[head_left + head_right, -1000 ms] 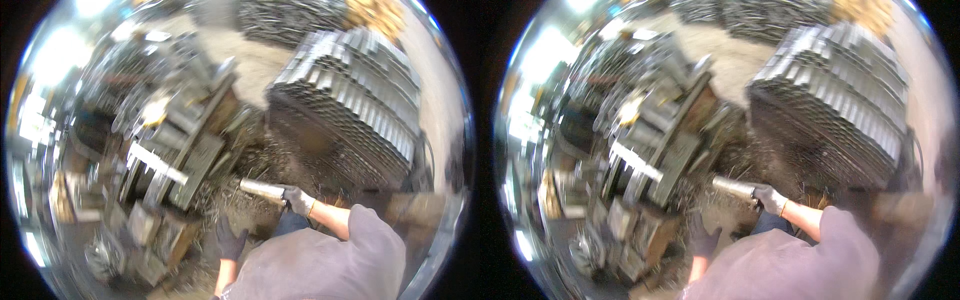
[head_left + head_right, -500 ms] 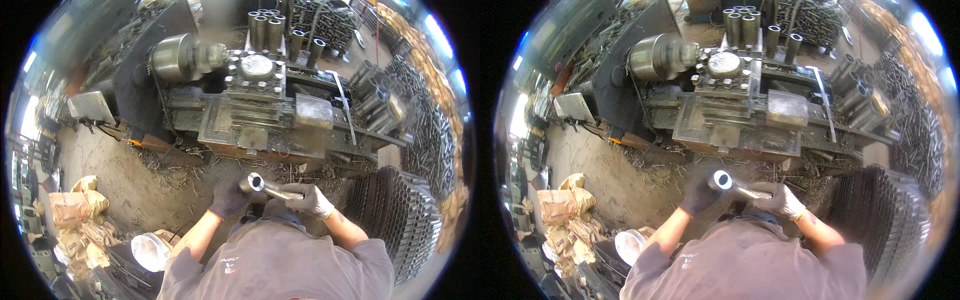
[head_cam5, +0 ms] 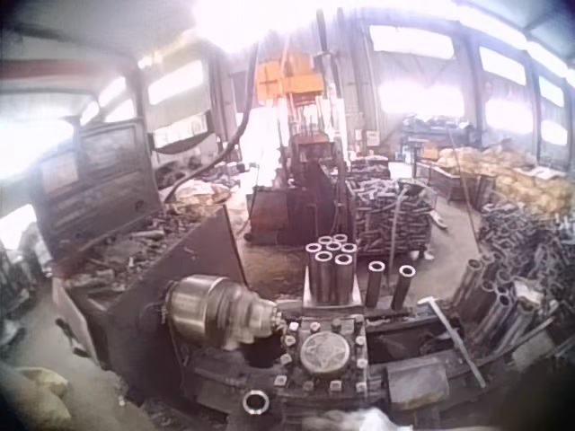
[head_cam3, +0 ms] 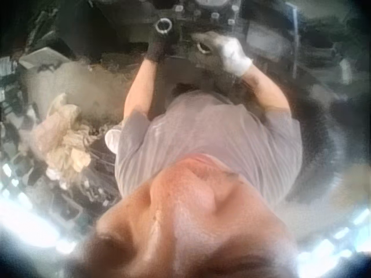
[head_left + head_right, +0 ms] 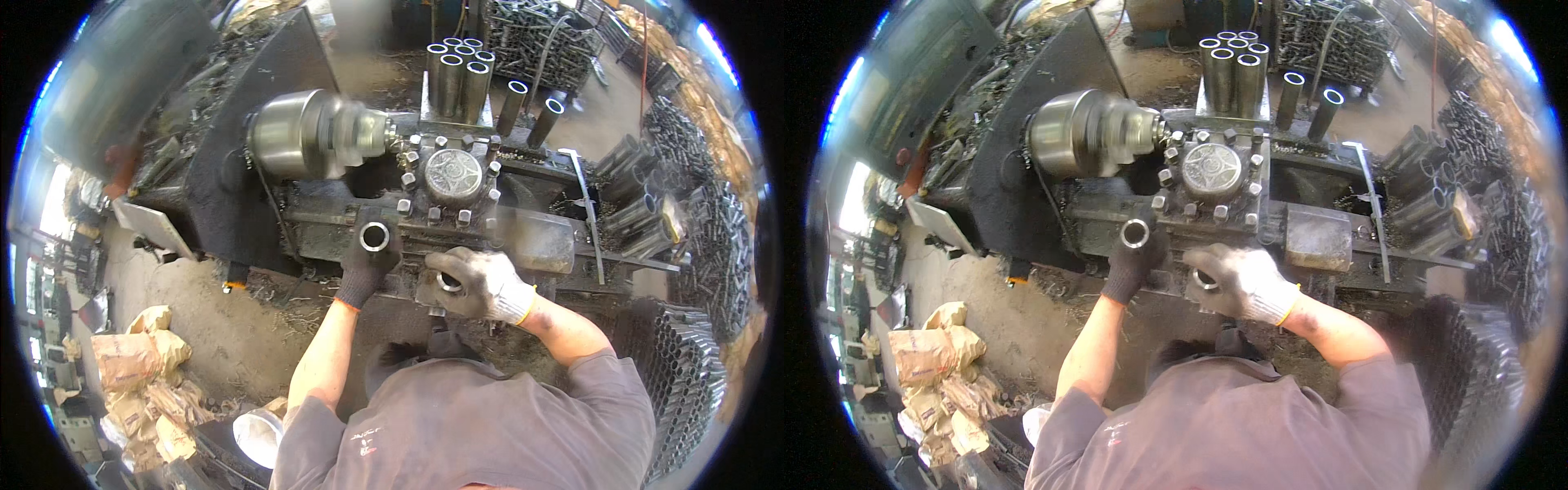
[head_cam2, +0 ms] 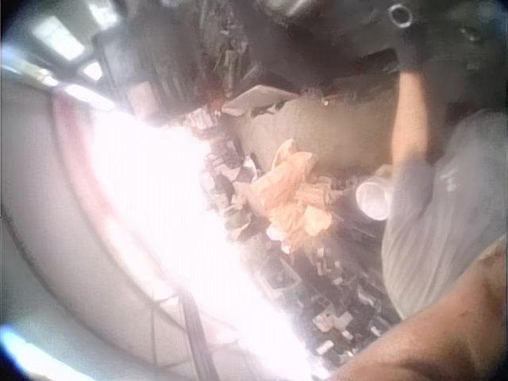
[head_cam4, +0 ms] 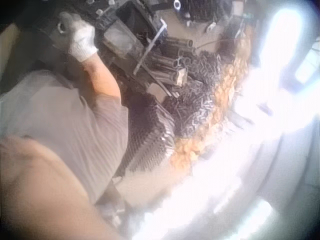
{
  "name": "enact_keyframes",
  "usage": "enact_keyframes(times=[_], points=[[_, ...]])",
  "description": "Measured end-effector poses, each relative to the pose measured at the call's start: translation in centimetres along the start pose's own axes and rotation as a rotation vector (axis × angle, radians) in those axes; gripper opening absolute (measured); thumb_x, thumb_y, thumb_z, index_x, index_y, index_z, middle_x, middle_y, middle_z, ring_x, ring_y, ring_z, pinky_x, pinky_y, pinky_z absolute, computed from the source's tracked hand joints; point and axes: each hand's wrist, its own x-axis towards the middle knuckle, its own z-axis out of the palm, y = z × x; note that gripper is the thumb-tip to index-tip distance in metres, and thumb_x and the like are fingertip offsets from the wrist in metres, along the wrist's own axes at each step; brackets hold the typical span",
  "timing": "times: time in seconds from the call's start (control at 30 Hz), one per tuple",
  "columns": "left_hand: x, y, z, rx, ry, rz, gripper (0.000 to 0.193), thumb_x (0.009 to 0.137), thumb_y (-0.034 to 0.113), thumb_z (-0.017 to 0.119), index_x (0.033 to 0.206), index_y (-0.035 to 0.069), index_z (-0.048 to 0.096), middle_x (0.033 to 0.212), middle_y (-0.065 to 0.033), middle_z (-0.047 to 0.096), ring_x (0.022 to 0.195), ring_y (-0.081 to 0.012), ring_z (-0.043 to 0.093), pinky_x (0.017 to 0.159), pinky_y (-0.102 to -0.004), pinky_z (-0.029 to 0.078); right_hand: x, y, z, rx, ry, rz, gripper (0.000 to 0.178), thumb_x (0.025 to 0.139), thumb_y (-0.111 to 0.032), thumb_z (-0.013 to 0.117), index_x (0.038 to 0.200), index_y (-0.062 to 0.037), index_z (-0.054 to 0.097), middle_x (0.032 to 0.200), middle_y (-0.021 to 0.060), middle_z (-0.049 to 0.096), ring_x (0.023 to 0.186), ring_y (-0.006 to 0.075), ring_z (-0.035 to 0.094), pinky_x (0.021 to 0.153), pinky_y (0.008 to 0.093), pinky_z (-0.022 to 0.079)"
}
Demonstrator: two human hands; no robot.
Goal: The person operates a metal turning machine in a workshop. They repeatedly load metal tubes into the machine's chuck, secure them, and remove processed tubes, placing them into a white sack. The person also moves the sack among other sacks on the floor.
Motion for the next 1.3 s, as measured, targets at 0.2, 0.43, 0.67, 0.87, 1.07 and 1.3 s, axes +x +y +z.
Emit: enact_keyframes(times=[0.2, 0.43, 0.67, 0.87, 1.07, 1.3], points=[[0.3, -3.6, 0.7, -0.037, -0.045, 0.216, 0.042, 0.087, 0.007, 0.078, 0.127, 0.001, 0.065, 0.116, -0.0089, 0.07, 0.107, -0.0192, 0.066, 0.091, -0.0372, 0.055, 0.5, -1.2, -4.1, -0.033, -0.151, 0.024, 0.055, 0.084, -0.02, 0.08, 0.135, -0.005, 0.067, 0.111, 0.0182, 0.076, 0.095, 0.0336, 0.077, 0.08, 0.0406, 0.064], [-0.3, -2.4, -3.6, 0.013, -0.152, 0.24, 0.078, 0.083, 0.02, 0.082, 0.15, 0.004, 0.044, 0.15, -0.0247, 0.053, 0.138, -0.0405, 0.055, 0.112, -0.0467, 0.048, 12.7, -1.7, -9.5, -0.06, -0.132, -0.039, 0.036, 0.085, -0.022, 0.08, 0.121, -0.0162, 0.081, 0.138, 0.0156, 0.071, 0.124, 0.0318, 0.07, 0.103, 0.0449, 0.059], [-6.1, -4.8, -11.2, -0.039, -0.097, -0.118, 0.074, 0.085, 0.016, 0.081, 0.149, 0.0, 0.048, 0.142, -0.0209, 0.06, 0.132, -0.0317, 0.059, 0.113, -0.0427, 0.047, 27.2, 11.2, -1.9, 0.161, -0.874, 0.49, 0.055, 0.098, -0.039, 0.073, 0.147, -0.0149, 0.065, 0.147, 0.012, 0.066, 0.125, 0.0217, 0.067, 0.107, 0.036, 0.052], [-10.9, -13.3, -14.9, 0.033, 0.186, -0.188, 0.061, 0.091, 0.022, 0.08, 0.143, 0.001, 0.055, 0.129, -0.0166, 0.067, 0.119, -0.0268, 0.065, 0.105, -0.0393, 0.051, 26.3, 15.0, -1.4, 0.33, -0.433, -0.043, 0.034, 0.098, -0.024, 0.074, 0.124, -0.0015, 0.071, 0.123, 0.0124, 0.074, 0.112, 0.0271, 0.073, 0.094, 0.0361, 0.061], [-14.8, -16.1, -16.3, -0.046, 0.257, -0.368, 0.044, 0.094, 0.019, 0.075, 0.132, 0.002, 0.063, 0.114, -0.0149, 0.073, 0.107, -0.0252, 0.068, 0.098, -0.038, 0.053, 25.9, 9.0, -8.7, 0.207, 0.677, 0.39, 0.037, 0.098, -0.026, 0.074, 0.127, -0.0036, 0.072, 0.101, 0.0068, 0.075, 0.087, 0.0123, 0.071, 0.078, 0.0265, 0.059], [-10.2, -9.4, -15.7, 0.046, 0.033, -0.299, 0.026, 0.094, 0.015, 0.073, 0.116, 0.002, 0.071, 0.108, -0.0134, 0.076, 0.099, -0.0244, 0.073, 0.091, -0.0378, 0.057, 31.8, 9.7, -8.1, -0.388, -0.229, 0.227, 0.035, 0.09, -0.026, 0.075, 0.119, -0.0078, 0.079, 0.114, 0.0151, 0.079, 0.104, 0.0323, 0.075, 0.094, 0.0412, 0.059]])
